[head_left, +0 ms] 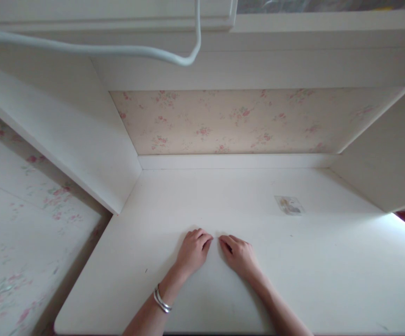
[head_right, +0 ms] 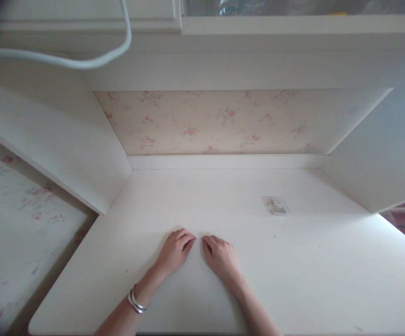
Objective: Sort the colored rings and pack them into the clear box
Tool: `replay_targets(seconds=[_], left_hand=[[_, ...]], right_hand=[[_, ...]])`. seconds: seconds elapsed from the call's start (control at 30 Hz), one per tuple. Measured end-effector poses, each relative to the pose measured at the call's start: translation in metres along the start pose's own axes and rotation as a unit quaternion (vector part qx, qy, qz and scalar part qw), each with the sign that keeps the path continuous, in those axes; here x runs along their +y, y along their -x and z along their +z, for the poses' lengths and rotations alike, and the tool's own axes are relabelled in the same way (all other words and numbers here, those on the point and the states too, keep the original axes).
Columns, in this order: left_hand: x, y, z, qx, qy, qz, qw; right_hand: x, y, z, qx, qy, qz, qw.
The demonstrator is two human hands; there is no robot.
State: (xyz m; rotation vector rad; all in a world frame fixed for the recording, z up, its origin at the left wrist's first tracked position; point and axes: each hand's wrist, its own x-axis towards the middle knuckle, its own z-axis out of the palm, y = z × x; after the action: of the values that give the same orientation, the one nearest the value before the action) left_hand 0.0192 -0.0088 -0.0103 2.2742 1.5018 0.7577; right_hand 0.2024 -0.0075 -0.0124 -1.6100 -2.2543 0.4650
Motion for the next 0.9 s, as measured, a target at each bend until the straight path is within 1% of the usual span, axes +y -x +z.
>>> replay_targets(seconds=[0.27, 0.37, 0.43, 0.5, 0.57, 0.6, 0.63, 0.67, 0.7, 0.77, 0.83, 0.9], left_hand=[[0.001, 0.0, -0.002, -0.004, 0.003, -0.001, 1.0], [0.001, 0.0, -0.002, -0.003, 0.004, -0.003, 1.0], [0.0, 0.0, -0.002, -0.004, 0.003, -0.003, 1.0], [-0.001, 0.0, -0.001, -0.006, 0.004, -0.001, 1.0], [-0.002, 0.0, -0.001, -0.009, 0.006, 0.001, 1.0], [-0.002, 0.0, -0.001, -0.009, 0.008, 0.002, 1.0], [-0.002, 0.0, -0.001, -0.01, 0.009, 0.002, 1.0], [-0.002, 0.0, -0.002, -0.01, 0.011, 0.002, 1.0], [-0.002, 0.0, -0.002, -0.01, 0.013, 0.001, 1.0], [-0.003, 0.0, -0.002, -0.01, 0.017, 0.0, 1.0], [-0.003, 0.0, -0.002, -0.011, 0.022, -0.001, 1.0], [-0.003, 0.0, -0.001, -0.009, 0.024, -0.001, 1.0]], right_hand=[[-0.004, 0.001, -0.004, -0.013, -0.015, 0.012, 1.0], [-0.003, 0.002, -0.005, -0.005, -0.062, 0.008, 0.998], [0.004, 0.001, -0.01, 0.013, -0.1, 0.014, 0.995], [0.019, -0.003, -0.024, 0.046, -0.097, 0.029, 0.994], [0.042, -0.01, -0.045, 0.099, -0.029, 0.061, 0.993], [0.056, -0.015, -0.058, 0.133, 0.02, 0.089, 0.987], [0.071, -0.019, -0.072, 0.168, 0.07, 0.126, 0.975], [0.086, -0.022, -0.086, 0.188, 0.113, 0.166, 0.961], [0.101, -0.026, -0.099, 0.195, 0.146, 0.211, 0.947], [0.128, -0.03, -0.119, 0.196, 0.176, 0.292, 0.92], [0.152, -0.033, -0.129, 0.192, 0.187, 0.329, 0.905], [0.172, -0.035, -0.128, 0.158, 0.181, 0.347, 0.907]])
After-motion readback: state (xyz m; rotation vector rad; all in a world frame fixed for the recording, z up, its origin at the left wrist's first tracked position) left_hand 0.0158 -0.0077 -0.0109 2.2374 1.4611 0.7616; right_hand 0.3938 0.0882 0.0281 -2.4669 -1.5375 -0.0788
